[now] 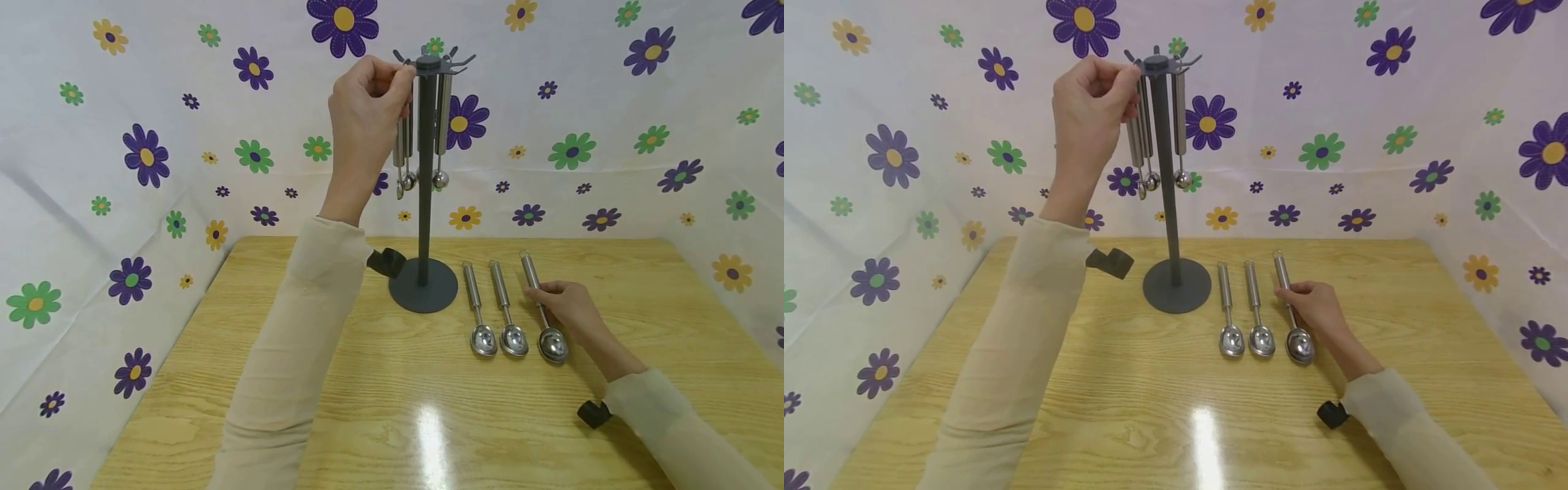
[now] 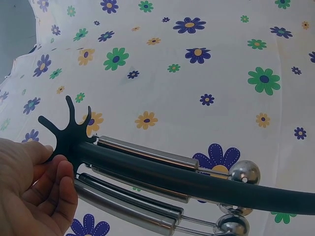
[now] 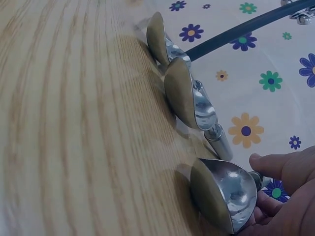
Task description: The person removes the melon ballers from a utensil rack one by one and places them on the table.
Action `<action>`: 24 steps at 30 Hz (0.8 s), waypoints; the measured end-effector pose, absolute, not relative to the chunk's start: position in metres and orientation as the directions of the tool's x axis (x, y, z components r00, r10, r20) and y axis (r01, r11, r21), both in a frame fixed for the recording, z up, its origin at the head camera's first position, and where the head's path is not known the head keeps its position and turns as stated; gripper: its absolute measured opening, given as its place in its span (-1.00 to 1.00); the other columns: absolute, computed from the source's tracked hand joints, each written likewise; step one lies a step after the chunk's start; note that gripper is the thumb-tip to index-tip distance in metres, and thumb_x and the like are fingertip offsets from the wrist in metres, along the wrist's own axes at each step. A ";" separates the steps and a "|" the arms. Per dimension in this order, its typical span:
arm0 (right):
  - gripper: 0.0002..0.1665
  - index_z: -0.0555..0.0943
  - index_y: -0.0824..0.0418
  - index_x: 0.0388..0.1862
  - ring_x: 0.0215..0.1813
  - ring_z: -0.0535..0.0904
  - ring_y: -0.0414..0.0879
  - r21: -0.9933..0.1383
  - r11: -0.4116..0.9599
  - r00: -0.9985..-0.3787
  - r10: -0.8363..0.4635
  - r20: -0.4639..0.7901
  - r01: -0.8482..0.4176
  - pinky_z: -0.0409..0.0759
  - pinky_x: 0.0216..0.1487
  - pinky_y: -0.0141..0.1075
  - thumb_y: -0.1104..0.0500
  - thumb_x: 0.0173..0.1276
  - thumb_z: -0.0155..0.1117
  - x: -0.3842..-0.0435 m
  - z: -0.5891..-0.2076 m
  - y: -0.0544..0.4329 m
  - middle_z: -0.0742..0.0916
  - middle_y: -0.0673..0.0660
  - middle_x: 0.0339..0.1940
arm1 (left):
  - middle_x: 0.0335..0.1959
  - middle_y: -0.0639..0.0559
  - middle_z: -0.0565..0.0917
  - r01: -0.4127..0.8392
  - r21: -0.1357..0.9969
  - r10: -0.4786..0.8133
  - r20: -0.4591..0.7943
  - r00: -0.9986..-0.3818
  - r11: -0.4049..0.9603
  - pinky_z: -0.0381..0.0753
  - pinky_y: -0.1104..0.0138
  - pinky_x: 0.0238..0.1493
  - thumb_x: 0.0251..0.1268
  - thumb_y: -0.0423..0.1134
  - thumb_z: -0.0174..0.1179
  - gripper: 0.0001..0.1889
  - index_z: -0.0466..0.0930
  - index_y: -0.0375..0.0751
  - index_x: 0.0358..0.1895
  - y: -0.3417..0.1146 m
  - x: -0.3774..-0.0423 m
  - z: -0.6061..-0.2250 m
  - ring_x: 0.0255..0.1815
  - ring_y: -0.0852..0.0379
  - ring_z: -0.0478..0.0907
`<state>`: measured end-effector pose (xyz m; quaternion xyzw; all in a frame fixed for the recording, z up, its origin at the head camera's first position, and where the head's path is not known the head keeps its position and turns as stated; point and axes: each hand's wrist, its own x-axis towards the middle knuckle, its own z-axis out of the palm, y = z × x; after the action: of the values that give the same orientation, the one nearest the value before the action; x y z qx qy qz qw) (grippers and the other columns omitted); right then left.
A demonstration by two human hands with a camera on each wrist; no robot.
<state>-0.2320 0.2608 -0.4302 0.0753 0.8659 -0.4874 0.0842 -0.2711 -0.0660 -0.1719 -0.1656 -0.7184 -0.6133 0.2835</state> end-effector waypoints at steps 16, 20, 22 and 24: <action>-0.39 0.56 0.54 0.16 -0.45 0.49 -0.16 -0.788 0.591 -0.980 0.028 -0.198 0.176 0.52 -0.50 -0.36 0.00 0.49 0.37 -0.239 -0.434 0.260 0.65 0.06 -0.47 | -0.39 0.01 0.64 0.592 0.785 -0.110 0.614 -0.781 0.182 0.59 0.40 -0.25 0.53 -0.29 0.23 -0.82 0.67 -0.38 -0.08 -0.065 -0.272 -0.173 -0.38 0.15 0.54; -0.39 0.54 0.56 0.15 -0.45 0.53 -0.15 -0.757 0.635 -0.983 0.024 -0.183 0.156 0.55 -0.50 -0.35 0.04 0.45 0.40 -0.241 -0.434 0.258 0.67 0.09 -0.47 | -0.40 0.01 0.64 0.595 0.784 -0.110 0.616 -0.780 0.178 0.58 0.40 -0.26 0.53 -0.30 0.23 -0.83 0.67 -0.38 -0.09 -0.066 -0.272 -0.173 -0.39 0.16 0.54; -0.40 0.56 0.56 0.11 -0.46 0.53 -0.15 -0.740 0.656 -0.984 0.022 -0.175 0.146 0.54 -0.51 -0.35 0.05 0.42 0.41 -0.241 -0.433 0.258 0.68 0.09 -0.48 | -0.40 0.01 0.64 0.596 0.784 -0.110 0.617 -0.779 0.176 0.58 0.39 -0.26 0.53 -0.30 0.23 -0.83 0.67 -0.38 -0.09 -0.066 -0.272 -0.173 -0.40 0.16 0.54; -0.40 0.56 0.57 0.09 -0.47 0.53 -0.15 -0.727 0.672 -0.985 0.021 -0.168 0.138 0.53 -0.52 -0.35 0.04 0.41 0.41 -0.241 -0.432 0.257 0.68 0.10 -0.48 | -0.40 0.01 0.64 0.596 0.784 -0.110 0.617 -0.779 0.176 0.58 0.39 -0.27 0.53 -0.30 0.23 -0.83 0.67 -0.38 -0.09 -0.066 -0.272 -0.173 -0.40 0.16 0.54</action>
<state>-0.2414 0.2573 -0.4321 0.0436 0.9115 -0.4024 0.0732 -0.2725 -0.0655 -0.1732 -0.1706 -0.7116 -0.6190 0.2853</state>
